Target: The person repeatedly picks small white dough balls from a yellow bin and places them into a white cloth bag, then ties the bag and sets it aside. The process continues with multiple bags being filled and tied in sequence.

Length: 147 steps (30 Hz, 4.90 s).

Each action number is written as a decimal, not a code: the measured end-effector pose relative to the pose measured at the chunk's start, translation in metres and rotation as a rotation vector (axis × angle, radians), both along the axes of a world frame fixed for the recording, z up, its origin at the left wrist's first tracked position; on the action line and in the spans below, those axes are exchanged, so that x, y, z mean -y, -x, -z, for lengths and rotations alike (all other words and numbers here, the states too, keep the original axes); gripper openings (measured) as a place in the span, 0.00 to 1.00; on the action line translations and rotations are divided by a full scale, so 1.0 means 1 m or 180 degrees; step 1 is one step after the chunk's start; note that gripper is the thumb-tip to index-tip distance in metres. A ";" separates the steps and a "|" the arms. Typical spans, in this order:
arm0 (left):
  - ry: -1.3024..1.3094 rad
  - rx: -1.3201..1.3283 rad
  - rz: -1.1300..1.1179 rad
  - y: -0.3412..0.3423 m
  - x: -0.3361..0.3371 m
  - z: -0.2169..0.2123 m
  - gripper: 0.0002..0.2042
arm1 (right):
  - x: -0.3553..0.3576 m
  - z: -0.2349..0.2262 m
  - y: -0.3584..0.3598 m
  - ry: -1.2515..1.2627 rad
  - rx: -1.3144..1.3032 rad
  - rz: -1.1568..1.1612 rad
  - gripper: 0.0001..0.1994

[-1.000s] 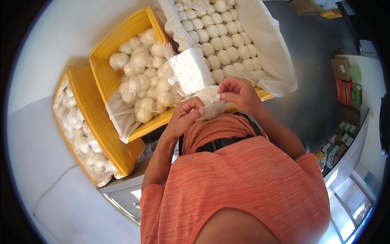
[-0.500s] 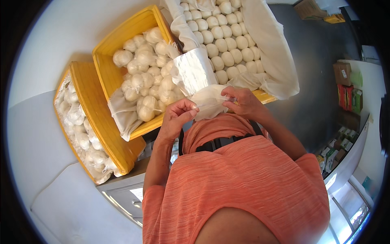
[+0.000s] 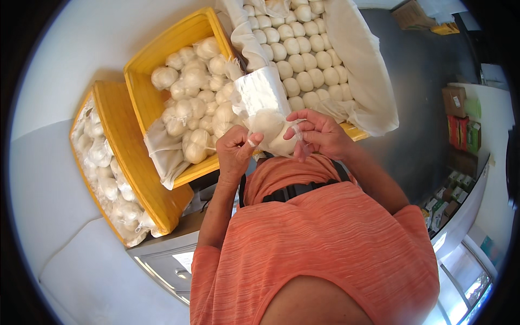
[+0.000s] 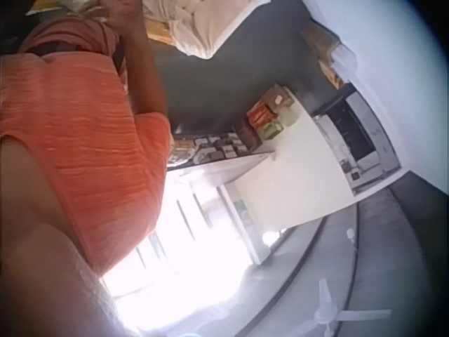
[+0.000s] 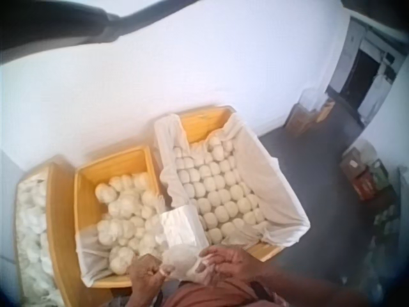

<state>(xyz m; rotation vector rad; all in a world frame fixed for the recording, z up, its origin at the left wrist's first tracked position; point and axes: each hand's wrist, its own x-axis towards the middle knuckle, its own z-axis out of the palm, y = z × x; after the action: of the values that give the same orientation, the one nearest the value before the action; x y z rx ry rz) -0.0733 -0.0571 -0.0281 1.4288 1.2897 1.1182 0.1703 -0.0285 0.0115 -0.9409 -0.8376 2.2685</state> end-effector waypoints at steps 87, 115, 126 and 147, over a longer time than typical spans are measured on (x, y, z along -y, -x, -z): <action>-0.0026 0.2351 -0.2266 0.079 -0.027 -0.039 0.04 | -0.054 0.149 0.102 -0.3113 0.2281 -0.0409 0.15; 0.0768 0.0399 -0.0708 -0.006 -0.095 0.004 0.04 | -0.134 0.047 -0.002 0.0204 -0.0429 0.1716 0.06; -0.0030 -0.1447 -0.0126 -0.089 -0.201 0.061 0.15 | -0.205 0.059 -0.028 -0.1079 0.0221 0.0228 0.07; -0.1066 -0.2239 0.0694 -0.074 -0.253 0.126 0.11 | -0.653 0.175 -0.225 -0.1215 -0.0052 0.3084 0.16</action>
<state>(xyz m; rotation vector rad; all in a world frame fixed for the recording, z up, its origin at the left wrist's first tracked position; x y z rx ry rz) 0.0009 0.1962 -0.1537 2.2877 1.3953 0.7197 0.3956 0.6248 -0.1631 -0.8741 -0.5800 1.2328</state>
